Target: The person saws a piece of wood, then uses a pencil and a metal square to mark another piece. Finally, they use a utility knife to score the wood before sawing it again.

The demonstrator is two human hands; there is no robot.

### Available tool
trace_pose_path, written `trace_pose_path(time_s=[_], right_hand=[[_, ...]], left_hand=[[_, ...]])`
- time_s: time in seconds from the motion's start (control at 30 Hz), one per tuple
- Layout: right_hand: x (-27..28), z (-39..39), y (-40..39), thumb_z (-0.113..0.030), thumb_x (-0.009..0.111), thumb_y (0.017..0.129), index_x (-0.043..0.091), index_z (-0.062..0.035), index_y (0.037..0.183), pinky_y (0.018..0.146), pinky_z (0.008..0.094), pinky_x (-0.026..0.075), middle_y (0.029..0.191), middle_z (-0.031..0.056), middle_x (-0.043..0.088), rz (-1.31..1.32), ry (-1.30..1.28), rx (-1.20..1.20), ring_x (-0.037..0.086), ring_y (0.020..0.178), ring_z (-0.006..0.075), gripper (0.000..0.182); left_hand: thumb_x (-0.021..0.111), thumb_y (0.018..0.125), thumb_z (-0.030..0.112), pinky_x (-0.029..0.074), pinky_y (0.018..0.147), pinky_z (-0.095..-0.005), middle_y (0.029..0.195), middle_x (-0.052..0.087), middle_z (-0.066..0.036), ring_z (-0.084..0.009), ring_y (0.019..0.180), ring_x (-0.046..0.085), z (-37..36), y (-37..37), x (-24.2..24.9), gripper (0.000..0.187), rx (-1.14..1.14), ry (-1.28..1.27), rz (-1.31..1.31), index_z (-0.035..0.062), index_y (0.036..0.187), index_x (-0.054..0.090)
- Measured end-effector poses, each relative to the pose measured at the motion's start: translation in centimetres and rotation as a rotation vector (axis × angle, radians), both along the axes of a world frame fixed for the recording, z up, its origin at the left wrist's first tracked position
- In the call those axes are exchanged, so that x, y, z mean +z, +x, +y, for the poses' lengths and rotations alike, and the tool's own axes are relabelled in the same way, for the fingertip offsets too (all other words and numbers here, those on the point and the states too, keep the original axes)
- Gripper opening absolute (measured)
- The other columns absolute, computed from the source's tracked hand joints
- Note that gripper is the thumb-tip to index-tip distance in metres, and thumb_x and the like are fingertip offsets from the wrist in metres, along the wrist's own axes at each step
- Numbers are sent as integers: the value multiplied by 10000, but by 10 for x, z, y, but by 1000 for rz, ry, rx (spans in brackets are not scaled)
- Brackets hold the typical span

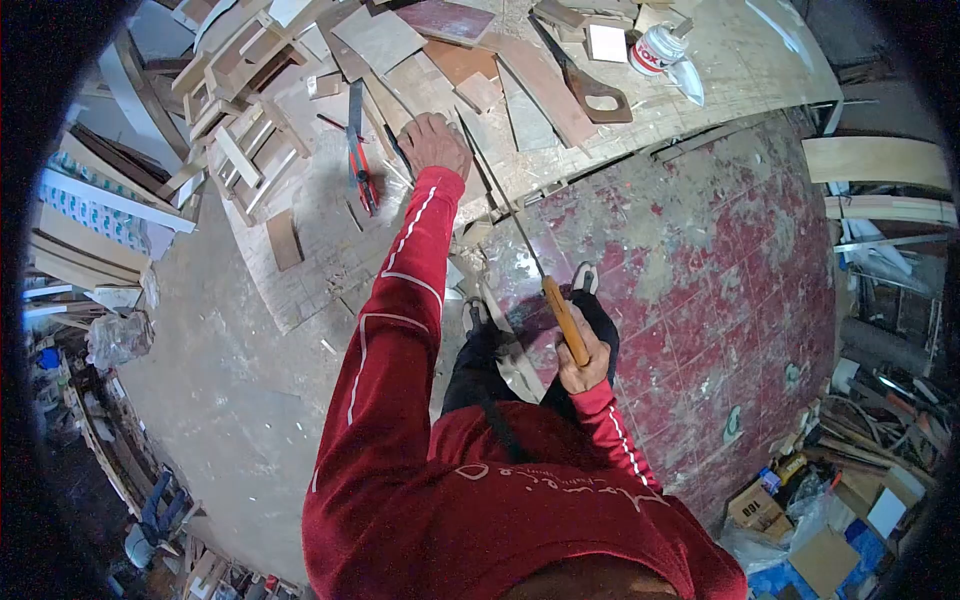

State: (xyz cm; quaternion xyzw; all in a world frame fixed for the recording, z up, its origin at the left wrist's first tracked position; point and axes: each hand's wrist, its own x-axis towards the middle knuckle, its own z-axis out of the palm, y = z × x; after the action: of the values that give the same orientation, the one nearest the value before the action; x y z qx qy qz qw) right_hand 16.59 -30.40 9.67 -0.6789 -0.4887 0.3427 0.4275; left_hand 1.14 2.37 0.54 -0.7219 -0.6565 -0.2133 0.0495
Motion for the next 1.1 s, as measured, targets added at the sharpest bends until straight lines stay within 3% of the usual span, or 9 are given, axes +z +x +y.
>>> trace_pose_path(time_s=[0.13, 0.27, 0.33, 0.57, 0.6, 0.73, 0.9, 1.0, 1.1], right_hand=[[-6, -9, 2, 7, 524, 741, 509, -15, 1310, 744, 278, 525, 1095, 189, 658, 79, -81, -3, 691, 860, 207, 570], [-8, -9, -3, -2, 529, 741, 512, -16, 1306, 749, 280, 527, 1091, 178, 662, 56, -96, -23, 692, 864, 219, 566], [-9, 1, -5, -9, 536, 763, 507, 7, 1307, 665, 243, 493, 909, 87, 667, 14, -20, -4, 614, 693, 119, 545], [-5, 71, -20, -22, 545, 745, 597, -26, 1159, 574, 279, 468, 719, 89, 617, -9, -35, -29, 584, 598, 161, 417], [-2, 60, -14, 0, 524, 761, 542, -22, 1269, 644, 302, 517, 970, 193, 673, -38, -154, 32, 676, 703, 208, 508], [-25, -1, -10, -69, 523, 820, 489, 57, 1308, 596, 199, 448, 1100, 109, 622, 127, 40, -23, 561, 716, 73, 505], [-13, 63, -15, -77, 542, 796, 558, 49, 1182, 632, 272, 456, 803, 33, 613, 113, -101, 9, 544, 692, 113, 406], [-16, 39, -13, 10, 528, 752, 515, -21, 1296, 689, 255, 505, 894, 118, 654, 2, -103, 23, 598, 645, 177, 545], [-16, 5, -12, 5, 521, 755, 523, -27, 1292, 727, 259, 511, 983, 136, 666, 350, -85, -102, 646, 722, 184, 537]], left_hand=[[575, 806, 205, 346, 861, -451, 989, 553, -136, -306, 987, 488, 5, -1, 1, 219, -49, 10, -9, 70, 979, 582], [573, 812, 187, 378, 818, -441, 922, 583, -104, -283, 928, 531, 8, 0, -6, 129, -50, 11, -28, 91, 888, 615], [575, 811, 180, 386, 802, -443, 904, 590, -94, -278, 910, 541, 9, -1, -5, 107, -66, 50, -37, 97, 859, 624], [569, 800, 161, 379, 775, -426, 880, 599, -79, -266, 904, 548, 10, -2, -7, 110, -84, 47, -31, 107, 855, 647], [563, 798, 167, 356, 794, -415, 883, 600, -71, -253, 920, 539, 10, 0, -9, 122, -57, 23, -43, 113, 854, 657], [562, 800, 160, 358, 788, -412, 874, 599, -73, -254, 915, 540, 9, 0, -8, 110, -32, 0, -15, 109, 835, 654], [563, 798, 149, 359, 790, -414, 861, 599, -74, -252, 921, 541, 10, -1, -10, 97, -85, 84, -91, 109, 820, 650], [549, 804, 147, 362, 799, -412, 884, 601, -72, -253, 933, 543, 10, -1, -7, 116, -68, 19, -79, 107, 840, 651], [576, 802, 139, 382, 761, -419, 837, 597, -55, -256, 871, 559, 9, -1, -8, 91, -44, 64, -73, 119, 834, 659]])
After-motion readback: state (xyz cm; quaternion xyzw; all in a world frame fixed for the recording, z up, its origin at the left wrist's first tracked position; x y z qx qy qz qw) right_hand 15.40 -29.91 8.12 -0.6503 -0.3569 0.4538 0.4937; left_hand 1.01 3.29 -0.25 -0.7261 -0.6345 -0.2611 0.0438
